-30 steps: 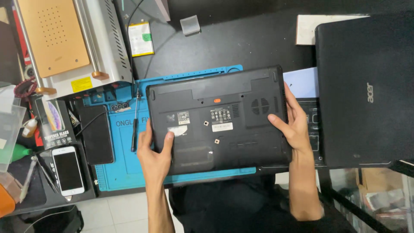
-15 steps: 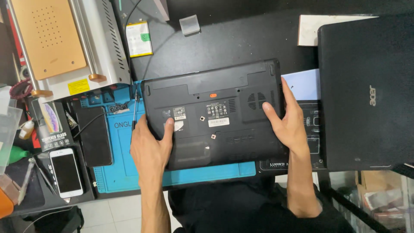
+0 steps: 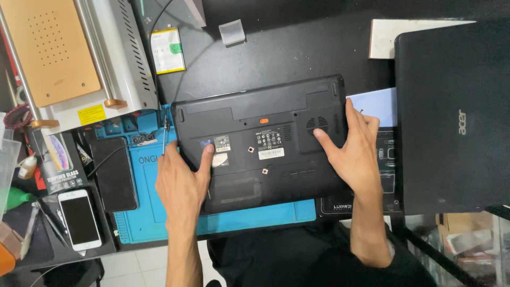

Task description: The person uses a screwdriver to remove screws from the bottom of a black Acer laptop. They then remove the optical drive, flip the laptop over, and proceed to unscrew the bottom panel of a second laptop.

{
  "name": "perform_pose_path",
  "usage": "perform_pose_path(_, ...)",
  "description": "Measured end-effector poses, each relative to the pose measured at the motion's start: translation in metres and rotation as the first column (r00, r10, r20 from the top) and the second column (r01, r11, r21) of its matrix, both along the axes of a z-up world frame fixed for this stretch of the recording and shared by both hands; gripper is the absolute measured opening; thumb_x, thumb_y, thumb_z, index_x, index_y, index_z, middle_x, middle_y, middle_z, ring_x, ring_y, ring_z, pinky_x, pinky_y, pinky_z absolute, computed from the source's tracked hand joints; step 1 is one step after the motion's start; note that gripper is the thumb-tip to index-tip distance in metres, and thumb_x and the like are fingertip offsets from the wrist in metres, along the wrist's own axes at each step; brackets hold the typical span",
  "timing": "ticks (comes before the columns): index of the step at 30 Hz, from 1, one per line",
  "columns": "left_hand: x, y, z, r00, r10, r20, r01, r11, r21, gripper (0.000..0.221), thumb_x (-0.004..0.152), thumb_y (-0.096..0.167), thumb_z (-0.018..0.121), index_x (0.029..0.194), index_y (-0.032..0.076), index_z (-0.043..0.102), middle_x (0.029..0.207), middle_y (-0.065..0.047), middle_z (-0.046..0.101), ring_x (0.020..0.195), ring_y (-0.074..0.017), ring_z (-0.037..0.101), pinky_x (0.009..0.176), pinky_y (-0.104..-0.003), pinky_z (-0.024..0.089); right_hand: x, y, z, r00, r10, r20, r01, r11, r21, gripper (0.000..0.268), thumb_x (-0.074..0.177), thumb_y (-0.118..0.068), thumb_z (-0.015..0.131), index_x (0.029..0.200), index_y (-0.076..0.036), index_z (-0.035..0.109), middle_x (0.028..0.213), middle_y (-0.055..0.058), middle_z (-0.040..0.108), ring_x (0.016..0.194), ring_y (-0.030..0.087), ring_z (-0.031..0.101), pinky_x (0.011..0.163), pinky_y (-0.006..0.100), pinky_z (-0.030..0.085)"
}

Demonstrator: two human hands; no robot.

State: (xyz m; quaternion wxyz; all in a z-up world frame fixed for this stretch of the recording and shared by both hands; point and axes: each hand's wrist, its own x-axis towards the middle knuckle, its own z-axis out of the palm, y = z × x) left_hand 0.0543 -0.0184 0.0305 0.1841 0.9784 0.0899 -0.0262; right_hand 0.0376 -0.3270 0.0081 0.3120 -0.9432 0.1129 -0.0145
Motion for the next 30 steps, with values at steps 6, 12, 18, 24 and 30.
perform_pose_path(6, 0.005, -0.002, -0.001, 1.000, 0.016, -0.025, -0.017, 1.000, -0.014, 0.069, 0.091, 0.048, 0.075, 0.128, -0.007, 0.057, 0.104, -0.027, 0.068, 0.099, -0.0426, 0.063, 0.081, -0.051, 0.051, -0.009, -0.003, -0.012, 1.000, -0.019, -0.017, 0.019, 1.000, -0.006, 0.090, 0.086, -0.030, 0.084, 0.154, 0.010, 0.040, 0.143, 0.023, 0.055, 0.126, 0.040, 0.046, 0.110, 0.047, 0.040)
perform_pose_path(12, -0.008, -0.012, -0.006, 0.979, -0.060, 0.195, 0.058, 0.998, 0.014, 0.070, 0.095, 0.034, 0.072, 0.148, -0.006, 0.050, 0.135, -0.028, 0.055, 0.116, -0.0422, 0.050, 0.093, -0.054, 0.042, 0.008, 0.030, 0.000, 0.953, 0.301, 0.027, -0.271, 0.893, -0.360, 0.081, 0.096, -0.038, 0.071, 0.161, -0.003, 0.037, 0.169, 0.023, 0.025, 0.155, 0.046, 0.023, 0.119, 0.069, 0.014)
perform_pose_path(18, -0.017, 0.008, -0.023, 0.903, -0.175, 0.393, 0.151, 0.984, 0.091, 0.045, 0.102, 0.023, 0.066, 0.144, 0.007, 0.058, 0.146, -0.018, 0.056, 0.129, -0.0380, 0.051, 0.109, -0.051, 0.040, 0.027, 0.028, -0.001, 0.837, 0.547, 0.003, -0.521, 0.799, -0.300, 0.074, 0.100, -0.046, 0.058, 0.162, -0.011, 0.038, 0.170, 0.015, 0.028, 0.158, 0.039, 0.020, 0.124, 0.068, 0.011)
perform_pose_path(24, -0.022, 0.056, -0.021, 0.972, 0.101, 0.211, -0.133, 0.981, 0.143, 0.022, 0.095, 0.025, 0.073, 0.108, 0.007, 0.069, 0.105, -0.010, 0.065, 0.102, -0.0334, 0.056, 0.085, -0.049, 0.041, 0.057, 0.014, -0.008, 0.845, 0.533, 0.042, -0.500, 0.816, -0.291, 0.073, 0.098, -0.044, 0.067, 0.157, -0.007, 0.046, 0.163, 0.016, 0.042, 0.153, 0.040, 0.032, 0.125, 0.064, 0.015)
perform_pose_path(30, -0.036, 0.070, -0.037, 0.986, 0.022, 0.162, -0.050, 0.984, 0.172, 0.015, 0.106, 0.018, 0.065, 0.110, 0.004, 0.064, 0.106, -0.011, 0.065, 0.101, -0.0327, 0.057, 0.088, -0.049, 0.042, 0.087, 0.032, 0.000, 0.716, 0.684, 0.141, -0.680, 0.728, -0.081, 0.079, 0.082, -0.046, 0.079, 0.148, -0.010, 0.057, 0.150, 0.013, 0.057, 0.142, 0.032, 0.050, 0.125, 0.060, 0.025)
